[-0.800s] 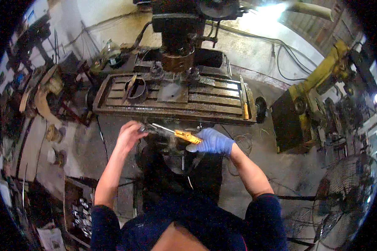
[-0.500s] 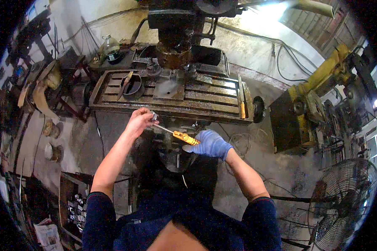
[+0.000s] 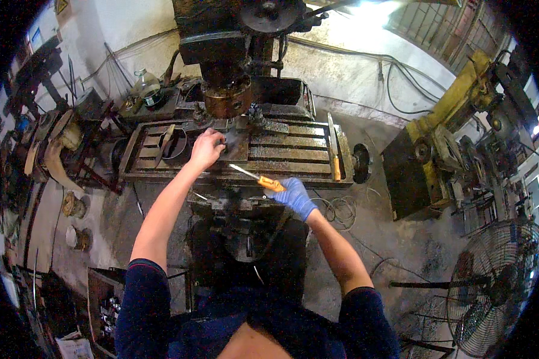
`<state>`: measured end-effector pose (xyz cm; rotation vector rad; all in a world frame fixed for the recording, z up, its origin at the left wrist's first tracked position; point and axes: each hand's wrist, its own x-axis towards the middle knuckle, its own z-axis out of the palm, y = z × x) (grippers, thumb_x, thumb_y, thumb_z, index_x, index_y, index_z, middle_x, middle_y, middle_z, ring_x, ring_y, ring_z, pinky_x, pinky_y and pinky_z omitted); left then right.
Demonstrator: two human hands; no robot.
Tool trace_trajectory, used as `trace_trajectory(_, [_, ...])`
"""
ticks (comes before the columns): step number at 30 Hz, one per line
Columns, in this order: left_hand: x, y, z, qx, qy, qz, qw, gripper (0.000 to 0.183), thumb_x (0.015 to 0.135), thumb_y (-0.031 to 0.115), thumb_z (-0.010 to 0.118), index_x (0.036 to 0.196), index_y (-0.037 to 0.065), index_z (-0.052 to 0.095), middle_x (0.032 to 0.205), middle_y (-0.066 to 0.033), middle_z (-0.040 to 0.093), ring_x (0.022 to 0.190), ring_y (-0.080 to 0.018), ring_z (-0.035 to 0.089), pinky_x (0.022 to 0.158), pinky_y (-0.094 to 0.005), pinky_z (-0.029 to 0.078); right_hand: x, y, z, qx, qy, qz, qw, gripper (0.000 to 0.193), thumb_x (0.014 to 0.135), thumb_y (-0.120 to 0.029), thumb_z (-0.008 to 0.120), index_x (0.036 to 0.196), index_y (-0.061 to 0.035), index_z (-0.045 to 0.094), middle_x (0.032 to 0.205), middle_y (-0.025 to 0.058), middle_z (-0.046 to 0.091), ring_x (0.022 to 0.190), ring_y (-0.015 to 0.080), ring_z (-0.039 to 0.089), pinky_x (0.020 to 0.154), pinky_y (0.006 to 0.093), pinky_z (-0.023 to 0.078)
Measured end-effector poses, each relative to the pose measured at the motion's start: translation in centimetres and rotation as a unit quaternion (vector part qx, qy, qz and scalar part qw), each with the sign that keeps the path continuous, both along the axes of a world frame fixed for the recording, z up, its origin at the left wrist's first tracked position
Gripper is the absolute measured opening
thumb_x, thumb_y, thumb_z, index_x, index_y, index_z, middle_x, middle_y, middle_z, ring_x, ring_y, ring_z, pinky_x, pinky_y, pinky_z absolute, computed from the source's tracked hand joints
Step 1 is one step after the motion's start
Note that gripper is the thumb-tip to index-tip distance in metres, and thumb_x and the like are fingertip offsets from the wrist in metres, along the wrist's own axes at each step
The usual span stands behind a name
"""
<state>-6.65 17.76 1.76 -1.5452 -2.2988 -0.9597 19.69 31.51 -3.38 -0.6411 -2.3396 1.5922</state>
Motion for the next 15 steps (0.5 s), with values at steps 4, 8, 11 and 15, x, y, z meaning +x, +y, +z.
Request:
trace_trajectory(4, [-0.1,0.3,0.0,-0.053,0.039,0.059,0.996,0.017,0.07,0.016,0.064,0.086,0.012,0.062,0.086,-0.0083,0.059,0.083,-0.0276,0.057,0.078,-0.0401,0.04,0.2,-0.5,-3.2,0.095,-0.115,-0.053,0.987,0.039,0.07,-0.036,0.071,0.093,-0.0043,0.066,0.081,0.0106,0.067,0.072,0.0175,0.064,0.067,0.0289,0.048])
trace_trajectory(8, [-0.6,-0.2,-0.1,-0.053,0.068,0.043,0.995,0.014,0.07,0.014,0.062,0.084,0.011,0.062,0.082,-0.0089,0.061,0.079,-0.0272,0.058,0.076,-0.0398,0.041,1.0,-2.5,0.3,0.147,-0.148,-0.075,0.975,0.042,0.071,-0.04,0.067,0.093,-0.0046,0.065,0.084,0.014,0.066,0.076,0.026,0.064,0.068,0.0315,0.048])
trace_trajectory(11, [-0.5,0.8,0.0,-0.043,0.035,0.048,0.997,0.014,0.07,0.014,0.061,0.083,0.01,0.062,0.082,-0.0099,0.063,0.078,-0.0284,0.059,0.073,-0.0398,0.044,2.7,-2.6,0.6,0.124,-0.094,-0.073,0.985,0.039,0.072,-0.034,0.068,0.093,-0.0017,0.065,0.089,0.0156,0.065,0.081,0.0259,0.064,0.071,0.0329,0.048])
trace_trajectory(15, [-0.6,2.7,0.6,-0.043,0.006,0.051,0.998,0.015,0.071,0.015,0.061,0.085,0.009,0.063,0.084,-0.0108,0.063,0.079,-0.0299,0.06,0.071,-0.0412,0.046,6.2,-1.8,-1.1,0.137,-0.028,-0.068,0.988,0.034,0.074,-0.027,0.068,0.094,0.0006,0.064,0.086,0.0158,0.066,0.078,0.0227,0.064,0.07,0.0306,0.048])
